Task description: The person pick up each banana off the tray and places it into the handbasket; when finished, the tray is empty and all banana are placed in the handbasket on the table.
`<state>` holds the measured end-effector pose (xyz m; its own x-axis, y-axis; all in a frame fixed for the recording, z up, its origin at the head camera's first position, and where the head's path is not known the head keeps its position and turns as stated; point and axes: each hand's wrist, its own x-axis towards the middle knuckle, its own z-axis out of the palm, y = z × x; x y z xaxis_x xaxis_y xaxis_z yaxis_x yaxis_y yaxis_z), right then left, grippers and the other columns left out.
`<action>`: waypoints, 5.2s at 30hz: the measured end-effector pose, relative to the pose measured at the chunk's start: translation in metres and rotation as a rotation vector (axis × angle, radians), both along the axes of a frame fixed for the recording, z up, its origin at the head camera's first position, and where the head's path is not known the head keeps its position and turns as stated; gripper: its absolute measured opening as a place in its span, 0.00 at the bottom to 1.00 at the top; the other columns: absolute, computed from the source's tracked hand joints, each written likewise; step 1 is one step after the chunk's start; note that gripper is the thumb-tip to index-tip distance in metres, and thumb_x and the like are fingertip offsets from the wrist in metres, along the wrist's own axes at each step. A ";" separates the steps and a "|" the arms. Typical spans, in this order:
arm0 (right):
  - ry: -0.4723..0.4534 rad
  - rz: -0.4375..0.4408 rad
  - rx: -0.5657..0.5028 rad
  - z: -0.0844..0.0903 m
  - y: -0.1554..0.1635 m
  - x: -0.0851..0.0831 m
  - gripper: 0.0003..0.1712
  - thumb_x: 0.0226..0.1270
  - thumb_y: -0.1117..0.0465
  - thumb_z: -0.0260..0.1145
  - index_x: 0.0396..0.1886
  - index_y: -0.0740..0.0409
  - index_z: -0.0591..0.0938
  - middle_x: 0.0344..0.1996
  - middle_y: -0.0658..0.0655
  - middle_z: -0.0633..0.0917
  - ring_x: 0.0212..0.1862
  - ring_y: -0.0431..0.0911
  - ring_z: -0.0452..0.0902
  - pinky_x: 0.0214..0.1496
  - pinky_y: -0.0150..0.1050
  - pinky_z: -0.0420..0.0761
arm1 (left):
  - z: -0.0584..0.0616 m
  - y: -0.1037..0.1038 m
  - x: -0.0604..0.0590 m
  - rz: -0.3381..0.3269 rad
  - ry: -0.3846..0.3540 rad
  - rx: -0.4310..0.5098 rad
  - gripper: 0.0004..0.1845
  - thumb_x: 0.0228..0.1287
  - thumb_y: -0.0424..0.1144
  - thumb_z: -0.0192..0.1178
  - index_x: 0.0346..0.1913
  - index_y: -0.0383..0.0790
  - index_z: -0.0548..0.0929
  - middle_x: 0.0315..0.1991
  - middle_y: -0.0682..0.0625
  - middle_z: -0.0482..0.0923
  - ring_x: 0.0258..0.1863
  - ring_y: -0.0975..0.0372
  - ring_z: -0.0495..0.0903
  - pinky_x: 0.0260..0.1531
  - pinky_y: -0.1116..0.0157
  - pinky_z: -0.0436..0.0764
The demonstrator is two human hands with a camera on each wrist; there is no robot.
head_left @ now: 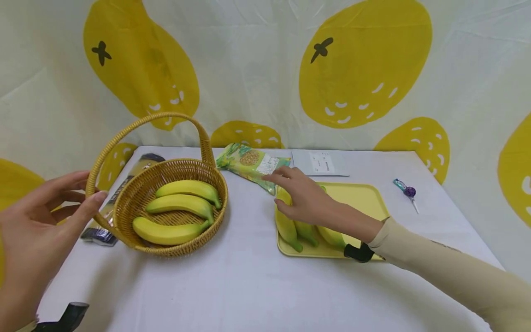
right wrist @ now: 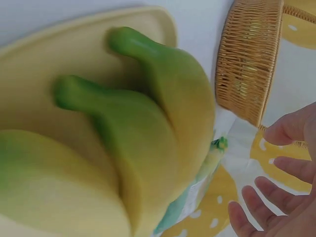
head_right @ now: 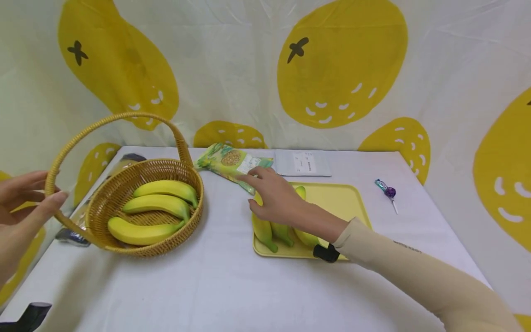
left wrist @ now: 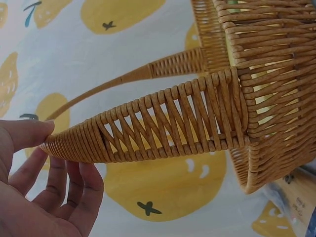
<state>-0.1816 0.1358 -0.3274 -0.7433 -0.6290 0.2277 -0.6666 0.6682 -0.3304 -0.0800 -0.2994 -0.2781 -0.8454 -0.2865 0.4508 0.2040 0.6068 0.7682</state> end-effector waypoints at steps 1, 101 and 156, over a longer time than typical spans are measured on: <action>-0.008 -0.015 -0.002 0.000 0.003 0.002 0.32 0.68 0.64 0.71 0.72 0.52 0.80 0.62 0.59 0.79 0.61 0.56 0.74 0.56 0.50 0.82 | 0.000 0.000 0.000 -0.005 0.006 0.004 0.27 0.61 0.23 0.74 0.64 0.39 0.87 0.55 0.53 0.84 0.42 0.62 0.80 0.46 0.82 0.79; -0.089 -0.378 0.029 -0.061 0.107 0.027 0.40 0.59 0.67 0.72 0.74 0.62 0.74 0.61 0.70 0.76 0.55 0.66 0.78 0.55 0.64 0.82 | 0.008 0.007 0.002 -0.003 -0.006 0.016 0.25 0.62 0.22 0.73 0.63 0.37 0.87 0.55 0.52 0.84 0.41 0.61 0.81 0.45 0.81 0.80; 0.028 0.037 -0.075 0.028 -0.023 -0.002 0.39 0.58 0.72 0.64 0.74 0.60 0.77 0.62 0.62 0.77 0.57 0.55 0.75 0.51 0.47 0.80 | 0.010 0.004 0.000 -0.056 0.036 0.030 0.27 0.57 0.18 0.75 0.61 0.35 0.88 0.52 0.49 0.87 0.40 0.59 0.82 0.44 0.78 0.83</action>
<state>-0.1839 0.1130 -0.2997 -0.7127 -0.6360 0.2959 -0.7000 0.6173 -0.3591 -0.0799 -0.2952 -0.2683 -0.8440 -0.2531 0.4729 0.2645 0.5707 0.7774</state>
